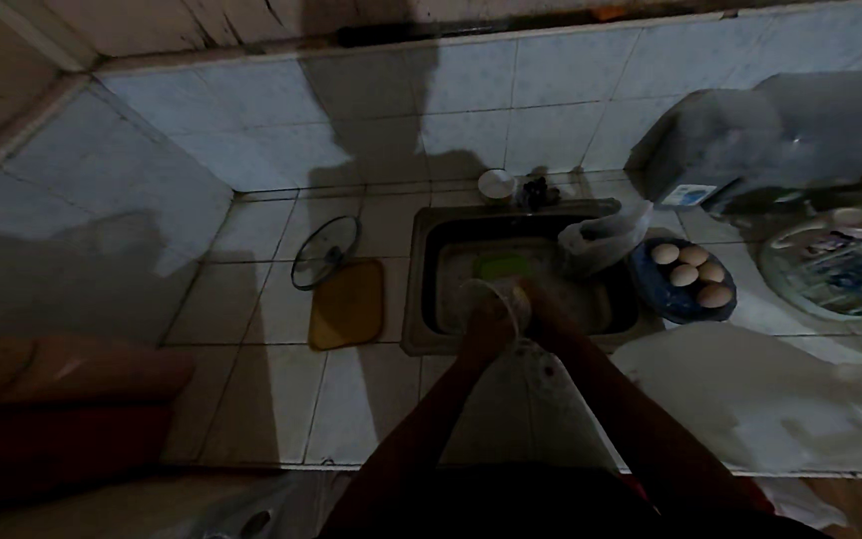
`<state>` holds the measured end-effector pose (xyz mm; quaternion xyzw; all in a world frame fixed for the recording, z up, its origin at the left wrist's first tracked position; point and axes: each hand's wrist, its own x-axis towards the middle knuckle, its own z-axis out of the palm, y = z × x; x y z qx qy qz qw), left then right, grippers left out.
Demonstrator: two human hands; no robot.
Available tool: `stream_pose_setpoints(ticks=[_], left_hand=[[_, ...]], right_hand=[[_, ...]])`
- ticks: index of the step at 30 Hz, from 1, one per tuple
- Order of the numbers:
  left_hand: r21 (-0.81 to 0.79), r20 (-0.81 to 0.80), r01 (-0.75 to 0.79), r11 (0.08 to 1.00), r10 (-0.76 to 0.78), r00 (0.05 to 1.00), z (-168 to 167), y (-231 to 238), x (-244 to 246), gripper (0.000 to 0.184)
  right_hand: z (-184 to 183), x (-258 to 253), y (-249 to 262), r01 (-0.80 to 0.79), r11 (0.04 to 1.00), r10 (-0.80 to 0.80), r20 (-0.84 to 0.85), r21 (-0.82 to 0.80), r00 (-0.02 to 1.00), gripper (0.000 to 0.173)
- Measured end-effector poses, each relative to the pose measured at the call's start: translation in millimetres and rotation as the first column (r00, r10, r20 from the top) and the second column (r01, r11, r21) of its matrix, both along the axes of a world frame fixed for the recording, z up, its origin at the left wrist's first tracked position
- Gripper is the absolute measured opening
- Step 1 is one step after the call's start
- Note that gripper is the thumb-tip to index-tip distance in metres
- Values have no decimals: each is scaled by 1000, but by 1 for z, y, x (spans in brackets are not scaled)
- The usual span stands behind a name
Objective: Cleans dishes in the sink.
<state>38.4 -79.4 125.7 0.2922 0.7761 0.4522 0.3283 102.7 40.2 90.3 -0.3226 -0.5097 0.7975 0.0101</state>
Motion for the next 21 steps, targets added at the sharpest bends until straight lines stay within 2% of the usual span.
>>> stream_pose_setpoints(ticks=[2, 4, 6, 8, 9, 10, 12, 13, 14, 16, 18, 19, 20, 21], left_hand=[[23, -188, -30, 999, 34, 982, -10, 4, 5, 34], [-173, -320, 33, 984, -88, 943, -13, 2, 6, 43], [-297, -343, 116, 948, -219, 914, -11, -2, 3, 44], [-366, -248, 286, 886, -389, 887, -1, -3, -9, 45], [-337, -158, 339, 878, -408, 899, 5, -2, -15, 44], [-244, -71, 302, 921, -328, 942, 9, -1, -18, 40], [-58, 17, 26, 998, -25, 1000, 10, 3, -11, 25], [-17, -35, -70, 997, 69, 997, 5, 5, -5, 25], [-16, -118, -93, 995, 91, 989, -2, 5, 0, 31], [-129, -224, -12, 992, -18, 974, -18, -2, 2, 44], [-260, -303, 136, 956, -215, 928, -19, -8, -1, 45], [-294, -281, 220, 930, -304, 910, -14, -8, -7, 45], [-297, -179, 280, 913, -342, 923, -5, -6, -12, 44], [-226, -52, 253, 941, -271, 961, -2, -6, -16, 41]], right_hand=[[7, 1, 1, -15, 1000, 16, 18, -12, 1000, 42], [21, 0, 1, -67, 993, 62, 62, 100, 996, 40], [23, -4, 4, -119, 976, 104, 92, 183, 990, 40], [26, -6, 3, -144, 965, 129, 83, 220, 988, 39], [25, -5, 3, -132, 973, 122, 60, 189, 991, 37], [20, -4, 4, -103, 988, 101, 20, 113, 995, 36], [8, -3, 2, -35, 997, 33, -24, -71, 999, 36], [4, -3, 1, -15, 994, 13, -19, -112, 1000, 38], [2, -2, 0, -13, 995, 13, 1, -101, 1000, 39], [7, -3, -1, -34, 999, 33, 58, 13, 998, 42], [8, -6, 1, -96, 990, 86, 96, 104, 992, 43], [7, -7, 1, -113, 987, 101, 106, 117, 989, 44], [6, -6, 2, -115, 986, 103, 107, 118, 989, 43], [4, -5, 1, -105, 988, 95, 94, 112, 991, 43]])
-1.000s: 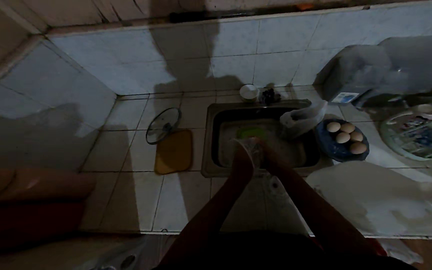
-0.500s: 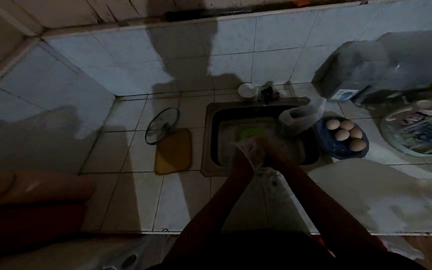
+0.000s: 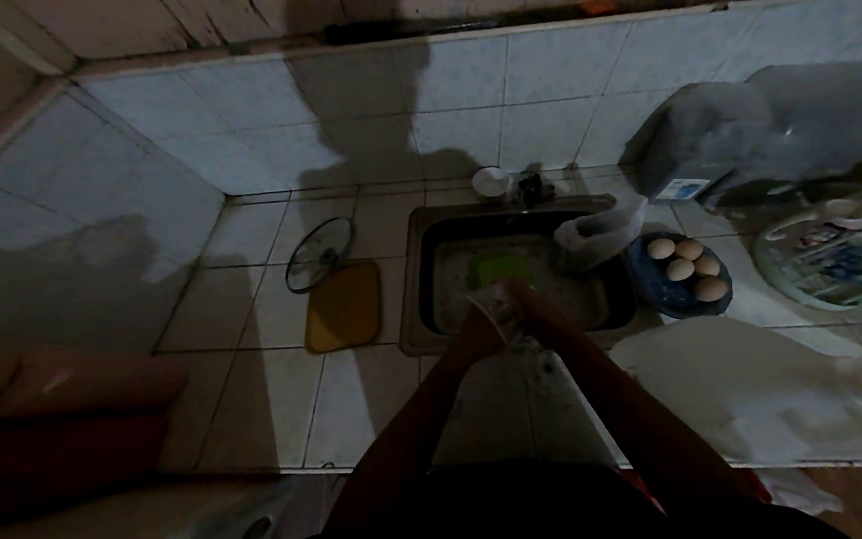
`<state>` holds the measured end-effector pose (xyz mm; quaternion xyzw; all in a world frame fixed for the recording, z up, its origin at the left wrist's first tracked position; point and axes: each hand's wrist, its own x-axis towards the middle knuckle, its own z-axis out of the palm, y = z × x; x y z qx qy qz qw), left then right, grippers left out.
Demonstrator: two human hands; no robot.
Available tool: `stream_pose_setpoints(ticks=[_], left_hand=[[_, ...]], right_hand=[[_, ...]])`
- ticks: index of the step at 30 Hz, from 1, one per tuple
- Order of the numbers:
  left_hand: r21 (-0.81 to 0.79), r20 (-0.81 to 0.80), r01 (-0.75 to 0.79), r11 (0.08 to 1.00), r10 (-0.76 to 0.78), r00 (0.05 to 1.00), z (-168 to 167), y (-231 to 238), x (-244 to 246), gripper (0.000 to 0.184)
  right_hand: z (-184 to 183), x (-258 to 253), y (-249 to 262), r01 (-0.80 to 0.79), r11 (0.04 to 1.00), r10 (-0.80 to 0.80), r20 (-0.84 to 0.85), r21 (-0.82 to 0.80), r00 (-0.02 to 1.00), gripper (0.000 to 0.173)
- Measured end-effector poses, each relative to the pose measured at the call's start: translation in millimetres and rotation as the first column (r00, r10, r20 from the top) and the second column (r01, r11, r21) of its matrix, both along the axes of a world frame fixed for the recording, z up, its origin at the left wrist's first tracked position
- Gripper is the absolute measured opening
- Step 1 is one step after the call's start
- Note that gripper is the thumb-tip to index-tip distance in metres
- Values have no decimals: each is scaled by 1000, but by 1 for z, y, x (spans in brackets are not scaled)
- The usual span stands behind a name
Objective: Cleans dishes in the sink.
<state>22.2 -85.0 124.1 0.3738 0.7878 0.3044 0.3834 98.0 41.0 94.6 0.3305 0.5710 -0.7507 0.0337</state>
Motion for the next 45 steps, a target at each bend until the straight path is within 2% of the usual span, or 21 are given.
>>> stream_pose_setpoints(ticks=[2, 4, 7, 9, 11, 14, 17, 21, 23, 24, 26, 27, 29, 30, 32, 34, 35, 40, 42, 44, 45], left_hand=[[89, 309, -355, 931, 313, 898, -4, 2, 2, 31], [163, 310, -542, 824, 479, 821, -6, 5, 14, 30], [261, 39, -328, 908, 329, 943, -30, -6, 17, 45], [140, -144, -89, 986, 109, 983, -29, -11, 9, 45], [-26, -135, 119, 993, -122, 983, -7, -7, -1, 44], [101, 20, -16, 995, 14, 1000, 6, -2, -1, 34], [214, -35, -233, 949, 246, 969, -9, 7, 13, 36], [-49, -262, 4, 999, -16, 965, -29, -4, 11, 48], [-116, -122, 114, 987, -128, 984, -17, -3, 1, 45], [-69, 31, 56, 996, -54, 998, -9, -5, -1, 41], [5, 446, -299, 954, 266, 855, -4, -3, -2, 29], [-10, 636, -518, 855, 405, 657, -8, 3, -1, 23], [-78, 790, -737, 671, 493, 365, -14, 11, 2, 27], [-63, 785, -769, 636, 508, 355, -9, 11, 5, 32], [70, 648, -703, 708, 504, 571, -1, 1, 16, 40], [180, 365, -388, 904, 305, 880, 1, -12, 26, 41], [168, 226, -255, 952, 215, 950, -1, -15, 28, 47], [106, 398, -448, 888, 375, 837, 6, -10, 10, 46], [85, 98, -146, 986, 138, 986, 4, -18, 5, 46], [25, -183, 210, 977, -202, 962, -5, -24, 2, 44], [47, -222, 254, 966, -238, 945, -11, -26, 3, 43]], right_hand=[[-8, 5, -2, 15, 999, -17, -66, -35, 998, 43], [-11, 3, -5, 11, 1000, -10, -111, 4, 994, 40], [3, -1, -6, -22, 993, 22, 0, 112, 1000, 40], [7, -4, -3, -60, 992, 55, 48, 109, 997, 43], [5, -4, -3, -67, 995, 64, 46, 73, 997, 41], [-2, 5, -1, -9, 990, 4, -35, -138, 999, 39], [0, 8, -3, 67, 969, -72, -16, -236, 997, 44], [-1, 7, -3, -21, 999, 24, 64, -49, 998, 47], [-11, 6, 0, -64, 998, 63, 43, 29, 997, 46], [-14, 7, -1, -64, 997, 63, 33, 38, 997, 46], [-20, 8, 0, -51, 997, 52, -14, 66, 999, 44], [-25, 6, 2, -51, 993, 55, -34, 104, 998, 42], [-34, 3, 2, -7, 992, 14, -48, 127, 999, 41], [-38, 3, 2, 39, 995, -34, -54, 88, 998, 44], [-33, 6, 2, 119, 992, -115, -71, 47, 991, 45], [-17, 7, 0, 147, 986, -142, -74, 73, 987, 44], [-10, 4, -2, 143, 984, -137, -58, 107, 989, 43], [-34, -2, -6, 147, 967, -79, -301, 210, 950, 52], [-22, 0, 0, 19, 990, 17, -253, 137, 967, 51], [-1, -1, 7, -58, 998, 54, -150, -20, 987, 44], [6, -2, 9, -58, 997, 52, -111, -47, 992, 44]])
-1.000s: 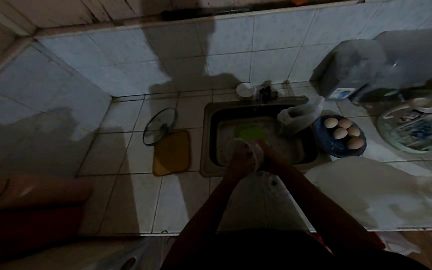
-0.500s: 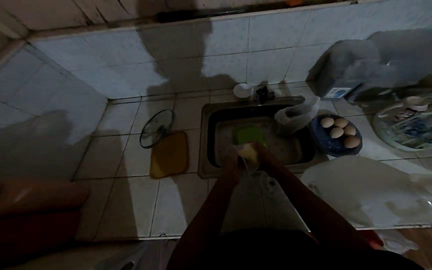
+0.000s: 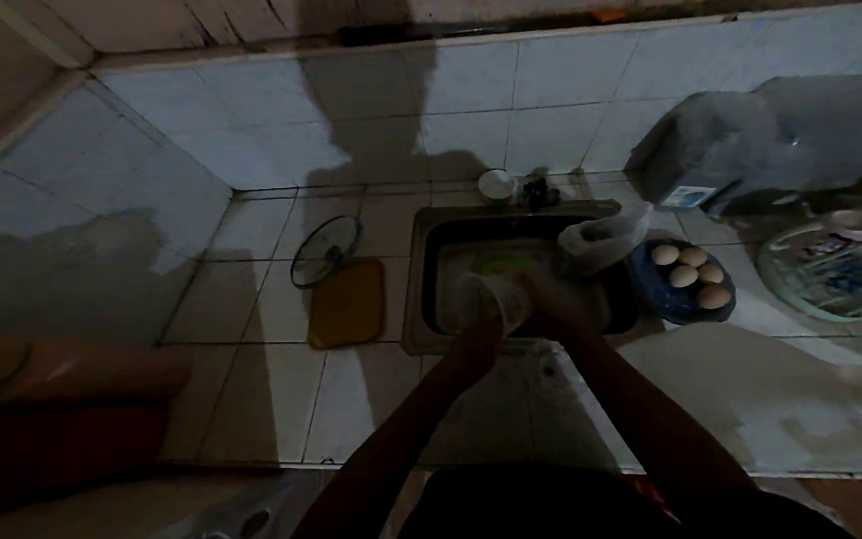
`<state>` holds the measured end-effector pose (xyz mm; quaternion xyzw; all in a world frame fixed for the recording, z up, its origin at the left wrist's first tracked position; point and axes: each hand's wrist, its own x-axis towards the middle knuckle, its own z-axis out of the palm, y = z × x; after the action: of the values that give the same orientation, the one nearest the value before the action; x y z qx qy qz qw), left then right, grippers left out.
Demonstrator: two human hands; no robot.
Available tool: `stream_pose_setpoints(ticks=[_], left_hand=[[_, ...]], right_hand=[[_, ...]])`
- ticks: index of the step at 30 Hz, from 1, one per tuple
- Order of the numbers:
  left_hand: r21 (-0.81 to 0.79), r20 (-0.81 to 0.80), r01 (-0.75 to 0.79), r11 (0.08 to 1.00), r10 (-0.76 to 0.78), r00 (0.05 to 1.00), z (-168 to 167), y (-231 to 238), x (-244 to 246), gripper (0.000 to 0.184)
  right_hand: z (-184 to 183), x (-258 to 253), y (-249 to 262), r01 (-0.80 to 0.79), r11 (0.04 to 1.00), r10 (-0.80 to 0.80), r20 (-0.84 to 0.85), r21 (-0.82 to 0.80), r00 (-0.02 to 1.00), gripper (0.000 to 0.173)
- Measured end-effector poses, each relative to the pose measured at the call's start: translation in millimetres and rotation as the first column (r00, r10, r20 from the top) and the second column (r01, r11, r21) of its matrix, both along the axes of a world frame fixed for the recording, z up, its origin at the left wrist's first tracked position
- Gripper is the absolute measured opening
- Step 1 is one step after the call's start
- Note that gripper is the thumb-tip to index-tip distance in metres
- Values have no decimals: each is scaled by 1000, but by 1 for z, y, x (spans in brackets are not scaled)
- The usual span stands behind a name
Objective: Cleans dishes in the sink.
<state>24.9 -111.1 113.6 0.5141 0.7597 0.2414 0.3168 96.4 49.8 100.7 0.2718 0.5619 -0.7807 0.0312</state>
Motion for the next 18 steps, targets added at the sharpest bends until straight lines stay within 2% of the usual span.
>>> stream_pose_setpoints(ticks=[1, 2, 3, 4, 5, 6, 7, 8, 9, 10, 11, 12, 14, 15, 17, 18], left_hand=[[36, 60, -49, 998, 47, 997, 0, -1, 2, 42], [50, 214, -181, 982, 167, 963, 6, -1, 6, 41], [0, 415, -363, 932, 330, 848, 16, 1, 11, 38], [-68, 582, -510, 858, 449, 678, 25, 4, 12, 39], [-118, 670, -593, 797, 504, 545, 27, 8, 12, 37], [-111, 678, -602, 791, 503, 536, 23, 8, 11, 36], [-59, 601, -534, 844, 457, 656, 16, 5, 9, 39], [-14, 434, -380, 925, 348, 831, 10, 1, 8, 42], [-7, 246, -208, 978, 203, 948, 4, -2, 8, 44], [-40, 135, -97, 994, 101, 986, -1, -4, 8, 46], [-32, 139, -98, 995, 101, 985, -1, -4, 10, 47], [19, 235, -192, 981, 182, 955, 3, -4, 12, 46], [-41, 485, -463, 885, 423, 765, 20, 3, 7, 38], [-84, 498, -532, 843, 498, 710, 25, 8, -2, 35], [-105, 450, -568, 816, 548, 705, 17, 21, -23, 37], [-87, 397, -542, 836, 528, 751, 11, 28, -33, 40]], right_hand=[[4, -1, 0, 7, 1000, -8, 24, 12, 1000, 43], [4, -3, -1, 14, 999, -15, 24, 52, 1000, 42], [0, -4, -3, 15, 995, -15, 1, 94, 1000, 44], [-8, -6, -5, 22, 991, -17, -41, 128, 999, 45], [-16, -6, -6, 26, 988, -13, -86, 151, 996, 48], [-23, -7, -5, 15, 986, 4, -117, 166, 993, 52], [-23, -8, -4, -17, 987, 35, -110, 161, 993, 52], [-15, -8, -3, -55, 989, 66, -70, 138, 995, 51], [-3, -7, -3, -78, 992, 79, -5, 99, 997, 46], [5, -7, -4, -84, 994, 81, 44, 76, 996, 44], [8, -7, -5, -79, 994, 75, 56, 71, 996, 43], [4, -8, -5, -63, 993, 61, 27, 102, 998, 42], [-21, -5, -6, -5, 977, 31, -120, 215, 992, 48], [-32, -5, -6, 34, 964, 14, -179, 265, 984, 53], [-33, -5, -3, 50, 926, 10, -156, 375, 988, 61], [-27, -2, 0, 29, 887, 12, -87, 461, 996, 64]])
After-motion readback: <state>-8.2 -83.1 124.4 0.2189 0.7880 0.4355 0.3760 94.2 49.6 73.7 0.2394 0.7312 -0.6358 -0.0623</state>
